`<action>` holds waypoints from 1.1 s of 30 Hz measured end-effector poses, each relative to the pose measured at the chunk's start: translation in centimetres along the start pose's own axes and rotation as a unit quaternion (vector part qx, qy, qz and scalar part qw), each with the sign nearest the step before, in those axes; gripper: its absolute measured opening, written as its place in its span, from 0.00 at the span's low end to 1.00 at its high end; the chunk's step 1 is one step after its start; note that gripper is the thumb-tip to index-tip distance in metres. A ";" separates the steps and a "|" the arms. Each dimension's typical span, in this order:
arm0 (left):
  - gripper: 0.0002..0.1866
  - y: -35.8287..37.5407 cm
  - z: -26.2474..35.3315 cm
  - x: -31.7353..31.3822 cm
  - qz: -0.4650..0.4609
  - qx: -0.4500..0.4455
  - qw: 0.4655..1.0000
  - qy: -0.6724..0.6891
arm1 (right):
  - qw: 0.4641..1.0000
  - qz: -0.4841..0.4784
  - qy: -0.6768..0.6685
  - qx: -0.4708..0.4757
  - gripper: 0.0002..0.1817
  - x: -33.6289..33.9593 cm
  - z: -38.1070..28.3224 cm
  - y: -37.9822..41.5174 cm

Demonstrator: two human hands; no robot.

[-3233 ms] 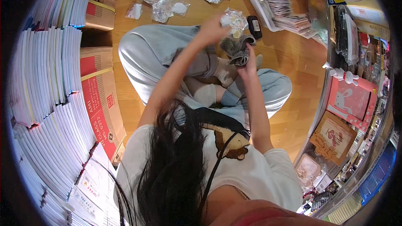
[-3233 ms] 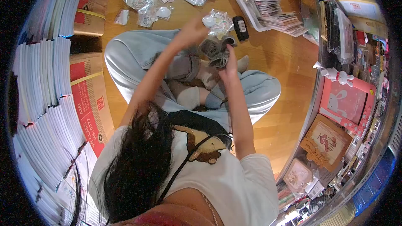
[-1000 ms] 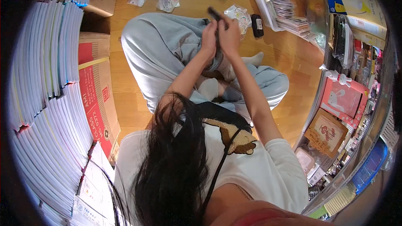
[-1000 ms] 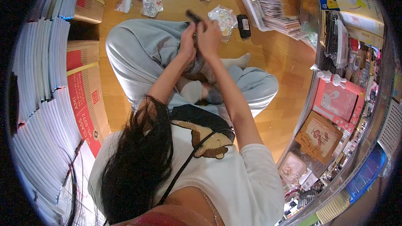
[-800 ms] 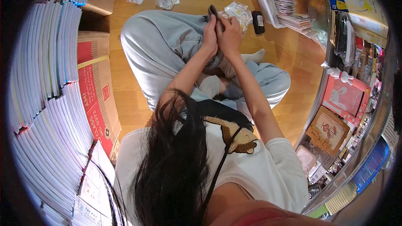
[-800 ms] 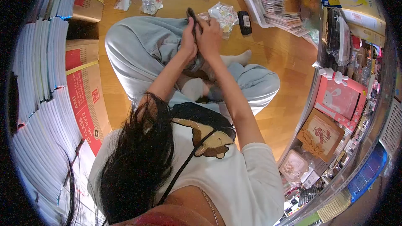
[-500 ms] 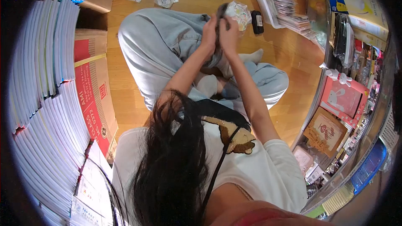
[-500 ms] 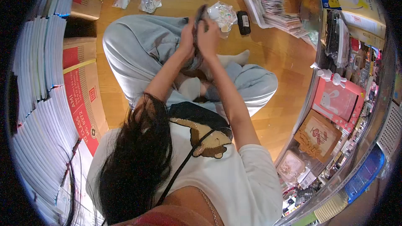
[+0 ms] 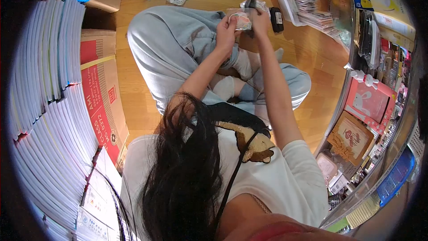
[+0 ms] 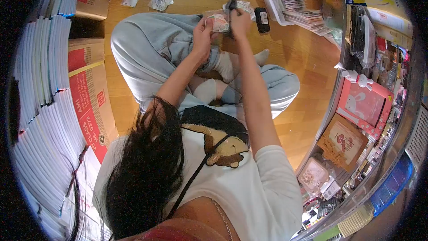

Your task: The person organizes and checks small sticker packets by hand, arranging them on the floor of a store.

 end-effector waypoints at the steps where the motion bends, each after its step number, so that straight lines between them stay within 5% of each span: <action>1: 0.16 -0.2 0.2 0.0 -0.004 -0.009 1.000 0.004 | 1.000 0.028 -0.007 -0.005 0.16 1.4 0.9 -0.5; 5: 0.17 -1.5 -0.5 0.2 0.003 0.002 0.997 0.071 | 0.977 0.174 -0.073 0.101 0.16 6.3 -3.8 2.2; 8: 0.21 -1.3 -0.6 -0.7 -0.010 0.021 0.990 0.137 | 0.975 0.048 -0.043 0.213 0.18 4.5 -6.1 5.9; 11: 0.25 -0.4 -0.9 -1.3 -0.028 0.030 0.990 0.134 | 0.933 -0.032 0.126 0.335 0.19 0.9 -9.8 9.9; 14: 0.25 -0.2 -0.9 -0.8 -0.014 0.004 0.996 0.087 | 0.929 0.010 0.167 0.331 0.18 -0.3 -9.6 8.4; 18: 0.24 -0.7 -2.0 -0.5 -0.018 -0.012 0.999 -0.035 | 0.964 -0.012 0.094 0.250 0.16 -1.4 -7.6 5.0; 21: 0.23 0.1 -1.1 -1.1 -0.026 -0.070 0.992 -0.100 | 0.988 -0.062 -0.069 -0.121 0.16 -0.2 -4.4 2.8; 22: 0.23 0.4 -0.3 -1.5 -0.027 -0.105 0.988 -0.110 | 0.995 -0.049 -0.079 -0.041 0.16 -0.2 -4.8 2.9; 24: 0.24 -1.2 -1.3 -0.8 -0.056 -0.037 0.996 -0.052 | 0.987 -0.026 -0.096 0.126 0.17 -0.3 -5.3 4.0; 28: 0.29 -0.6 -0.7 -1.6 -0.089 0.064 0.977 0.184 | 0.967 -0.086 -0.060 0.232 0.18 -1.5 -8.1 8.7; 29: 0.33 -0.4 -1.0 -1.3 -0.068 0.047 0.992 0.091 | 0.975 -0.101 -0.079 0.183 0.16 -1.2 -7.9 8.3; 32: 0.32 -0.9 -1.5 -1.4 -0.080 0.012 0.997 0.022 | 0.945 -0.041 0.121 0.301 0.15 -1.2 -8.8 7.3; 33: 0.31 -1.1 -1.8 -1.3 -0.079 0.025 0.997 -0.007 | 0.954 -0.049 0.105 0.277 0.14 -1.2 -8.2 6.4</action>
Point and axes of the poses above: each hand's wrist, its own y-axis away from the middle knuckle, its own x-axis out of the back of the hand, z = x × y, the point moved 6 cm from there along -y, towards the middle knuckle, and after that the axes turned 7 degrees about -y, right-handed, at the moved point
